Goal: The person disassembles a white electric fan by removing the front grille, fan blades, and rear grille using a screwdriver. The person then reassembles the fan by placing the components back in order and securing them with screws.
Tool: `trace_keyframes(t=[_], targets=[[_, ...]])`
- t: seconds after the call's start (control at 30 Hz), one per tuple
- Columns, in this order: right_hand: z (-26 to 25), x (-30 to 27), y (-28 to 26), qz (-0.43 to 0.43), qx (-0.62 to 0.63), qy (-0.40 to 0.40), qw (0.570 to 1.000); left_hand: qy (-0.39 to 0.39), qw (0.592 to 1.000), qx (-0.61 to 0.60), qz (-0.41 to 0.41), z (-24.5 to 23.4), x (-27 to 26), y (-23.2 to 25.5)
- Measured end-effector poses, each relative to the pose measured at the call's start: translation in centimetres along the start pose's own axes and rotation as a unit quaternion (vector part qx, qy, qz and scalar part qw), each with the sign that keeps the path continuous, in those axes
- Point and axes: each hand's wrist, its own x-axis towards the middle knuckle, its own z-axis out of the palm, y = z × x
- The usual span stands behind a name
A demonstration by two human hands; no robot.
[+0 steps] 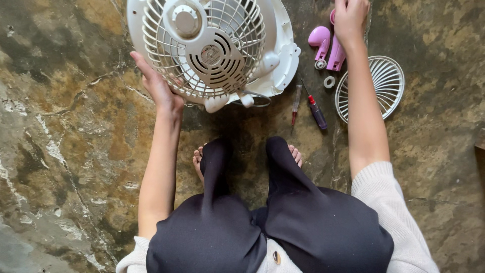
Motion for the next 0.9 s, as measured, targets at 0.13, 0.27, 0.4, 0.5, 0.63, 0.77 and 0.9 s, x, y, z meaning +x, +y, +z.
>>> trace_keyframes(t=[0.13,0.27,0.4,0.5,0.63,0.77,0.9], targets=[[-4.3,-8.7,-3.7,-0.078,-0.062,-0.162,0.982,-0.034,0.994,-0.071,0.076,0.3,0.4,-0.5],[-6.7,-20.0,-6.9,-0.031,-0.28,-0.256,0.925,0.027,0.992,0.018,0.126,1.5,-0.2,-2.1],[-5.8,-24.5,-7.3,0.022,-0.283,-0.243,0.928,0.028,0.994,-0.033,0.096,3.1,-0.4,-2.6],[-5.2,-26.0,-6.7,-0.034,-0.269,-0.182,0.945,0.028,0.991,-0.049,0.118,3.2,-1.2,-3.1],[-5.7,-25.1,-7.5,0.023,-0.234,-0.191,0.953,-0.007,0.986,-0.066,0.151,4.4,-0.4,-2.9],[-8.9,-23.7,-11.0,0.166,-0.149,-0.239,0.945,-0.009,0.989,-0.043,0.142,4.0,0.6,-3.4],[-13.8,-22.8,-16.2,0.171,-0.013,-0.169,0.971,0.022,0.989,-0.021,0.147,3.9,2.2,-4.4]])
